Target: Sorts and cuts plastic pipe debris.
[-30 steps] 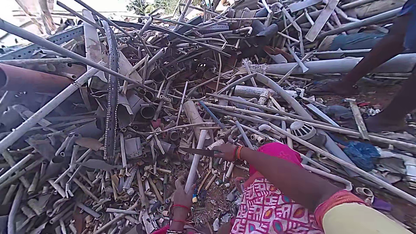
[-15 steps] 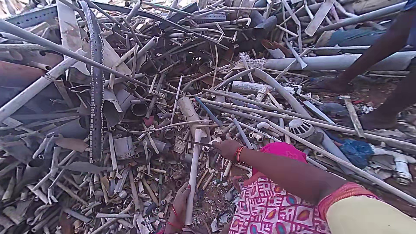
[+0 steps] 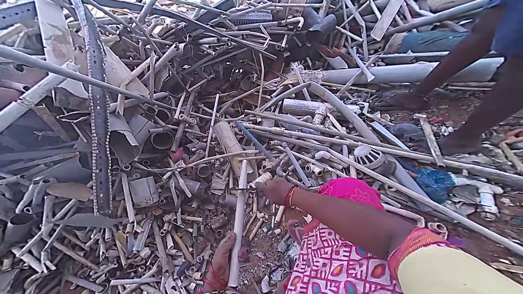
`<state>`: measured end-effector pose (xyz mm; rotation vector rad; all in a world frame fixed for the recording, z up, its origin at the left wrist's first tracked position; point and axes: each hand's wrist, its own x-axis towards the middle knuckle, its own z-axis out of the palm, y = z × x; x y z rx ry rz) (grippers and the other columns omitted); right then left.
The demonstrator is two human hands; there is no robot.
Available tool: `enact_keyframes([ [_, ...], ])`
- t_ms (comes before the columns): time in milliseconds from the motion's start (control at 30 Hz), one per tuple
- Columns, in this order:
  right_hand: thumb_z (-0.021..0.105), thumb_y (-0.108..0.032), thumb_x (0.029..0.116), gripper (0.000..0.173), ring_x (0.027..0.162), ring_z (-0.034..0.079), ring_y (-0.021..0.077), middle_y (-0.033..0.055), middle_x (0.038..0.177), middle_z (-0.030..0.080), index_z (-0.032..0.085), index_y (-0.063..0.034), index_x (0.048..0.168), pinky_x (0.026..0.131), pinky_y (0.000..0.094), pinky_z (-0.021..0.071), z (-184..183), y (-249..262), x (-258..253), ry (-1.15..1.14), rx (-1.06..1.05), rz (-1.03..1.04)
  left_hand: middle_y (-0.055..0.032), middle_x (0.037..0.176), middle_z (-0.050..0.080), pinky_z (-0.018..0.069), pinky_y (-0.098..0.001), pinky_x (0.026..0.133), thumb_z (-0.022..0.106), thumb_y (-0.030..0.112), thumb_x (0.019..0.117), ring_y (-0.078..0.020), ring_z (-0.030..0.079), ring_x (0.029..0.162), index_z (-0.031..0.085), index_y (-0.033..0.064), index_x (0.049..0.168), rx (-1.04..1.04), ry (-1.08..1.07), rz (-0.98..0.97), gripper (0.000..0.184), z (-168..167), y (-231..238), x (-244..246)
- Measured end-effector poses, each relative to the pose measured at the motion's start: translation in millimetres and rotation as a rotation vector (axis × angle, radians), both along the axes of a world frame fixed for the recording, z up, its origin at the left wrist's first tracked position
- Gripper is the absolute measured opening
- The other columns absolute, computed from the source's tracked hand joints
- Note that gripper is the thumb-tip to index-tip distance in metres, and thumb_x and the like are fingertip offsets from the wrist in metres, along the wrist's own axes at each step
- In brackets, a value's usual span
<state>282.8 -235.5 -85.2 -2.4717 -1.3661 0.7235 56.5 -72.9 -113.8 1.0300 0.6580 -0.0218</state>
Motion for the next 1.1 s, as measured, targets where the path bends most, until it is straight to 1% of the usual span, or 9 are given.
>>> enact_keyframes([
  [133, 0.035, -0.045, 0.1122, 0.063, 0.131, 0.056, 0.0404, 0.0303, 0.14, 0.056, 0.036, 0.0016, 0.155, 0.111, 0.0553, 0.041, 3, -11, 46, 0.415, 0.133, -0.646, -0.0016, 0.072, 0.066, 0.0531, -0.018, 0.048, 0.02, 0.01, 0.1054, -0.005, 0.061, 0.051, 0.053, 0.0018, 0.118, 0.101, -0.046, -0.005, 0.036, 1, -3, 8],
  [233, 0.037, -0.055, 0.1084, 0.065, 0.079, 0.058, 0.021, 0.0146, 0.103, 0.056, 0.039, -0.0025, 0.147, 0.073, 0.0355, 0.052, 1, -16, 30, 0.749, 0.364, -0.65, -0.0006, 0.075, 0.065, 0.0527, -0.0179, 0.052, 0.034, 0.003, 0.1043, -0.0035, 0.06, 0.054, 0.053, -0.0031, 0.125, 0.361, 0.007, -0.114, 0.029, -1, -9, 16],
  [333, 0.048, -0.046, 0.1083, 0.059, 0.072, 0.055, 0.0168, 0.0124, 0.101, 0.056, 0.04, -0.0022, 0.147, 0.067, 0.033, 0.0499, 8, -12, 14, 0.814, 0.504, -0.588, -0.008, 0.096, 0.064, 0.0532, -0.0249, 0.071, 0.05, 0.01, 0.0996, -0.0065, 0.061, 0.074, 0.05, -0.0089, 0.138, 0.733, 0.022, -0.279, 0.043, -15, -6, 21],
  [467, 0.052, -0.031, 0.1085, 0.051, 0.086, 0.061, 0.0212, 0.0199, 0.116, 0.061, 0.043, 0.0011, 0.148, 0.079, 0.0377, 0.0513, 9, -16, -2, 0.624, 0.604, -0.521, -0.0318, 0.131, 0.06, 0.0437, -0.0542, 0.108, 0.057, 0.006, 0.102, -0.0423, 0.061, 0.121, 0.052, -0.0101, 0.141, 1.139, 0.108, -0.287, 0.043, -10, -5, 26],
  [567, 0.057, -0.041, 0.1043, 0.065, 0.099, 0.064, 0.0246, 0.0231, 0.125, 0.062, 0.041, 0.0038, 0.149, 0.092, 0.0412, 0.0513, 17, -19, -12, 0.57, 0.602, -0.432, -0.0351, 0.132, 0.059, 0.0399, -0.0666, 0.106, 0.056, 0.001, 0.1, -0.0521, 0.058, 0.122, 0.053, -0.0111, 0.14, 1.327, 0.091, -0.307, 0.042, -5, -8, 29],
  [700, 0.048, -0.036, 0.1092, 0.05, 0.067, 0.053, 0.013, 0.01, 0.092, 0.059, 0.048, 0.0034, 0.14, 0.067, 0.0311, 0.0489, 14, -16, -20, 0.594, 0.675, -0.491, -0.0352, 0.131, 0.06, 0.0352, -0.0731, 0.104, 0.057, 0.0, 0.0986, -0.0549, 0.057, 0.123, 0.058, -0.0093, 0.138, 1.414, 0.073, -0.279, 0.04, 0, -7, 30],
  [867, 0.057, -0.038, 0.1038, 0.058, 0.069, 0.055, 0.0069, 0.008, 0.097, 0.059, 0.046, 0.0058, 0.14, 0.067, 0.0245, 0.0498, 18, -21, -24, 0.616, 0.741, -0.485, -0.0341, 0.132, 0.06, 0.033, -0.0717, 0.107, 0.057, 0.001, 0.0988, -0.0547, 0.055, 0.125, 0.059, -0.0085, 0.137, 1.457, 0.051, -0.291, 0.04, 2, -4, 28],
  [967, 0.056, -0.035, 0.1047, 0.042, 0.062, 0.051, 0.0025, 0.0007, 0.082, 0.057, 0.058, 0.0035, 0.122, 0.062, 0.0219, 0.0476, 14, -20, -24, 0.567, 0.806, -0.493, -0.0336, 0.131, 0.061, 0.0331, -0.0729, 0.106, 0.058, 0.003, 0.0983, -0.0555, 0.055, 0.125, 0.06, -0.0066, 0.137, 1.502, 0.006, -0.304, 0.04, -1, 4, 27],
  [1100, 0.057, -0.046, 0.0985, 0.053, 0.075, 0.067, 0.0158, 0.0106, 0.084, 0.071, 0.07, 0.0045, 0.108, 0.071, 0.0397, 0.0539, -8, -19, -29, 0.153, 0.994, -0.328, -0.0407, 0.133, 0.054, 0.0341, -0.075, 0.103, 0.056, 0.005, 0.0984, -0.0622, 0.05, 0.125, 0.056, -0.0069, 0.141, 1.508, 0.078, -0.007, 0.044, -8, -3, 32],
])
